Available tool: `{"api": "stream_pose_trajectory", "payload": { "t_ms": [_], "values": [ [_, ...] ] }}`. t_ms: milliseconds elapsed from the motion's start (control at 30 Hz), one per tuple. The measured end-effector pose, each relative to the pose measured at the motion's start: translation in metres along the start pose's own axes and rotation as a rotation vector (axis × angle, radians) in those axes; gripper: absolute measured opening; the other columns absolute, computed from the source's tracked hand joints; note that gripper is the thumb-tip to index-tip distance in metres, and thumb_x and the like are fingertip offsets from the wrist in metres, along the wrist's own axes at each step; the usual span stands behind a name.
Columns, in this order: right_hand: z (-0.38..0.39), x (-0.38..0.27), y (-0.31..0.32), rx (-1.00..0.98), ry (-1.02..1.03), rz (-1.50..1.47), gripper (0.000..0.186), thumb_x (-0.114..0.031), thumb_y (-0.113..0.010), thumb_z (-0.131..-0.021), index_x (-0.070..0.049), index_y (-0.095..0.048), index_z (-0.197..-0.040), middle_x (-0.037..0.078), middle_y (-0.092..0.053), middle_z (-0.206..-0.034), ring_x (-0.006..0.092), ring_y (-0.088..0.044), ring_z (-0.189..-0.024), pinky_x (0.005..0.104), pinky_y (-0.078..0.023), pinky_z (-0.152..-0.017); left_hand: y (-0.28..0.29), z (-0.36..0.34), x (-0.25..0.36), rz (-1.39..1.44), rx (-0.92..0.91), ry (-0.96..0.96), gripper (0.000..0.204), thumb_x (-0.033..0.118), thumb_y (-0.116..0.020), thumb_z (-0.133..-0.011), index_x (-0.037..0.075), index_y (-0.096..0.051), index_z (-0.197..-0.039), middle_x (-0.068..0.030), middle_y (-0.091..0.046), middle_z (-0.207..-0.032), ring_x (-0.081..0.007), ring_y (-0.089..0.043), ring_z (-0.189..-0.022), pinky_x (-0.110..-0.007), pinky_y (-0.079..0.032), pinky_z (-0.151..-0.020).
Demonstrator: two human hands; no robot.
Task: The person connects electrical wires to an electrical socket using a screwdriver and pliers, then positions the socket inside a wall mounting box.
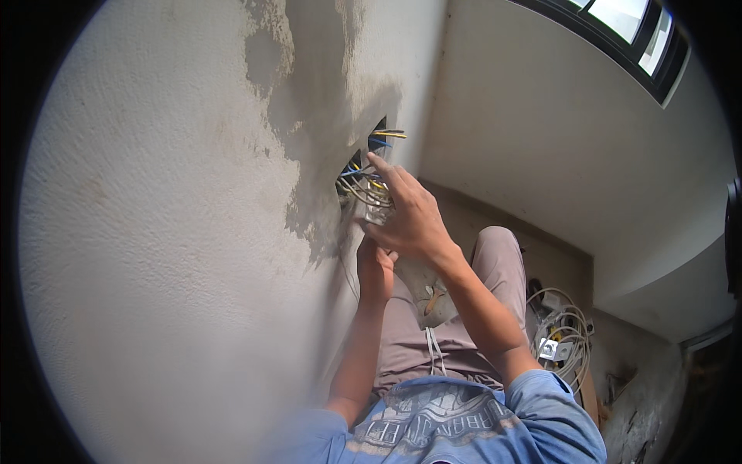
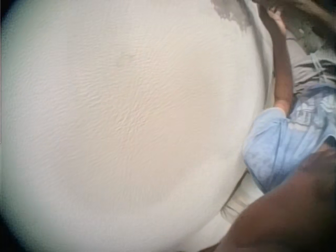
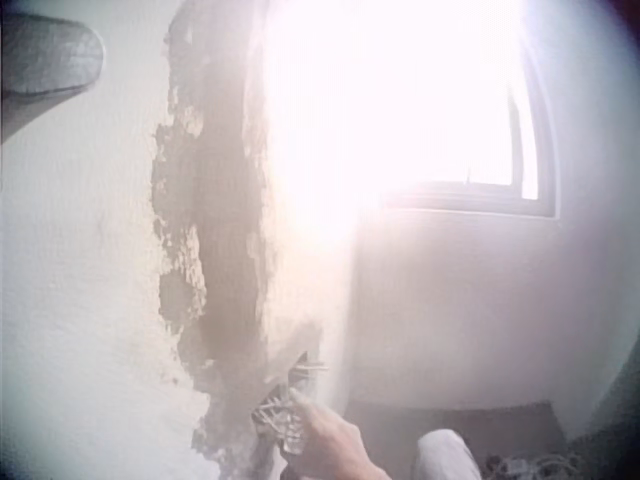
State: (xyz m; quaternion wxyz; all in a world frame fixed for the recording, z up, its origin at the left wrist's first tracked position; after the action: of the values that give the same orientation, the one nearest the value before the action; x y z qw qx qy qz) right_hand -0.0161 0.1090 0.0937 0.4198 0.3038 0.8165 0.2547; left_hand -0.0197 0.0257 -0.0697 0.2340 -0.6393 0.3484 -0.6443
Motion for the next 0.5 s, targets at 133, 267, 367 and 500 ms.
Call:
{"api": "stream_pose_trajectory", "payload": {
  "t_ms": [133,267,367,500],
  "values": [
    [-0.001,0.06,0.005,-0.021,-0.137,-0.893,0.075,-0.035,-0.078,-0.09,-0.004,-0.046,-0.15,0.015,-0.06,-0.132,0.0234,-0.057,-0.125,0.0411,-0.044,-0.108,-0.02,0.029,0.036,-0.246,0.132,-0.249,0.048,0.035,-0.049,-0.108,0.0,-0.052,-0.141,-0.0128,-0.059,-0.137,-0.0218,-0.06,-0.123,-0.04,-0.051,-0.099],
    [-0.011,0.105,-0.023,-0.511,-0.277,-1.234,0.076,-0.035,-0.08,-0.09,0.003,-0.045,-0.146,0.014,-0.064,-0.128,0.0202,-0.059,-0.123,0.0347,-0.046,-0.106,-0.048,0.037,0.06,-0.432,0.192,-0.418,0.043,0.028,-0.052,-0.108,-0.004,-0.053,-0.138,-0.0141,-0.064,-0.128,-0.0198,-0.065,-0.113,-0.033,-0.056,-0.091],
    [-0.016,0.113,-0.044,-0.725,-0.268,-1.597,0.076,-0.031,-0.083,-0.087,0.004,-0.047,-0.144,0.012,-0.065,-0.127,0.0182,-0.06,-0.121,0.0336,-0.048,-0.104,-0.054,0.029,0.062,-0.499,0.226,-0.491,0.039,0.02,-0.057,-0.106,-0.005,-0.054,-0.135,-0.0131,-0.065,-0.124,-0.0182,-0.065,-0.112,-0.032,-0.057,-0.088],
    [-0.015,0.11,-0.044,-0.684,-0.257,-1.6,0.076,-0.023,-0.087,-0.082,0.005,-0.048,-0.141,0.011,-0.066,-0.125,0.0172,-0.064,-0.113,0.031,-0.051,-0.099,-0.056,0.021,0.057,-0.498,0.303,-0.617,0.033,0.019,-0.06,-0.105,-0.005,-0.059,-0.129,-0.01,-0.068,-0.118,-0.016,-0.066,-0.107,-0.03,-0.057,-0.087]
  ]
}}
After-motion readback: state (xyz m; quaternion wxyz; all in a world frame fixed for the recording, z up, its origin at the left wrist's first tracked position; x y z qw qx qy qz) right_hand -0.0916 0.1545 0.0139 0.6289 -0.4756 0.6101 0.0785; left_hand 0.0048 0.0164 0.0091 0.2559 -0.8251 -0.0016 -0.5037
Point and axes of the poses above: each hand's wrist, its own z-axis away from the middle knuckle, its own y-axis out of the back of the hand, x = y × z, the point moved 3 cm from there along -z, towards the middle knuckle
